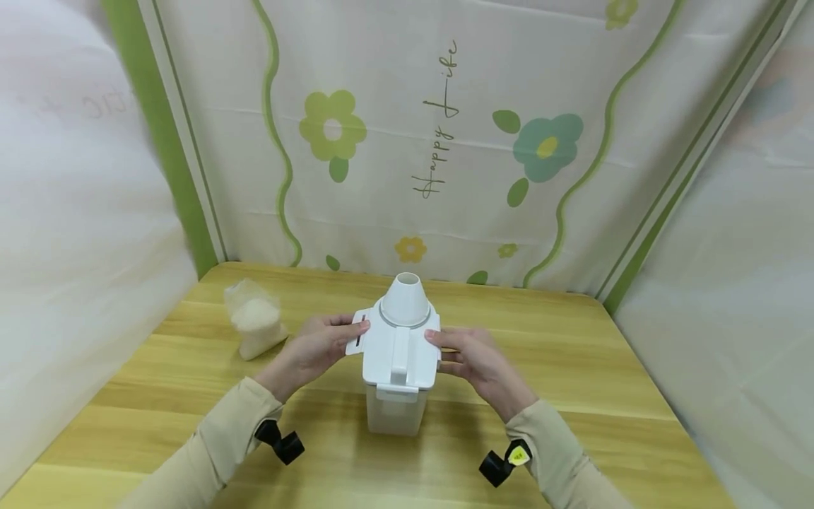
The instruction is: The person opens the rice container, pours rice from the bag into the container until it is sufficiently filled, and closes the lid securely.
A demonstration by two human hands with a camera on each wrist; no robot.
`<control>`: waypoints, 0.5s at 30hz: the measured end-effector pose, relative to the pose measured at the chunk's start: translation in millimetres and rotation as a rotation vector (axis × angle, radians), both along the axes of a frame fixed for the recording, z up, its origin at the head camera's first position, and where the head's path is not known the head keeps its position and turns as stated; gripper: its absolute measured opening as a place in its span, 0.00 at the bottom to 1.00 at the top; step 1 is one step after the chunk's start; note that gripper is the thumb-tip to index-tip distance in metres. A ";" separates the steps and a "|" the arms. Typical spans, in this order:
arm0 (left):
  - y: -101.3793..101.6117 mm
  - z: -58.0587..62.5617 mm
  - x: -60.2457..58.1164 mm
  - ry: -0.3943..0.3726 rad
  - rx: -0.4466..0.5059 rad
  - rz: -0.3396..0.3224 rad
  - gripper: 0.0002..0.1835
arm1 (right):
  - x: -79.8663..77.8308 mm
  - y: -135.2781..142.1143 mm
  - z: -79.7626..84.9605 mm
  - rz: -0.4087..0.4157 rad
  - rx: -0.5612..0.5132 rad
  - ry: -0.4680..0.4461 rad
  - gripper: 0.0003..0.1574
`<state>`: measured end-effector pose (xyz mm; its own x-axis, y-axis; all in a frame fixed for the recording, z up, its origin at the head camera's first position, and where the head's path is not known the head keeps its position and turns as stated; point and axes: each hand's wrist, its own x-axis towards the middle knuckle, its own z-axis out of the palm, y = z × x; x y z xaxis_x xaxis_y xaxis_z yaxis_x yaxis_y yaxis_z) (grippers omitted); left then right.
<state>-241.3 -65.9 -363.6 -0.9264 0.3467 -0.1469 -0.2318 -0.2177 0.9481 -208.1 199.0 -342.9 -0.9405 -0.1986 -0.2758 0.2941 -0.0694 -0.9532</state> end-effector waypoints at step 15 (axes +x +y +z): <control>-4.1 -5.3 49.2 1.081 -0.791 0.099 0.47 | 8.4 -5.3 -14.7 -0.111 -0.062 0.025 0.13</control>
<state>-192.2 -70.0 -368.9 -0.7202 0.4347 0.5407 0.6925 0.4976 0.5223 -199.6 193.7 -357.6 -0.9641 -0.1088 -0.2423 0.2575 -0.1589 -0.9531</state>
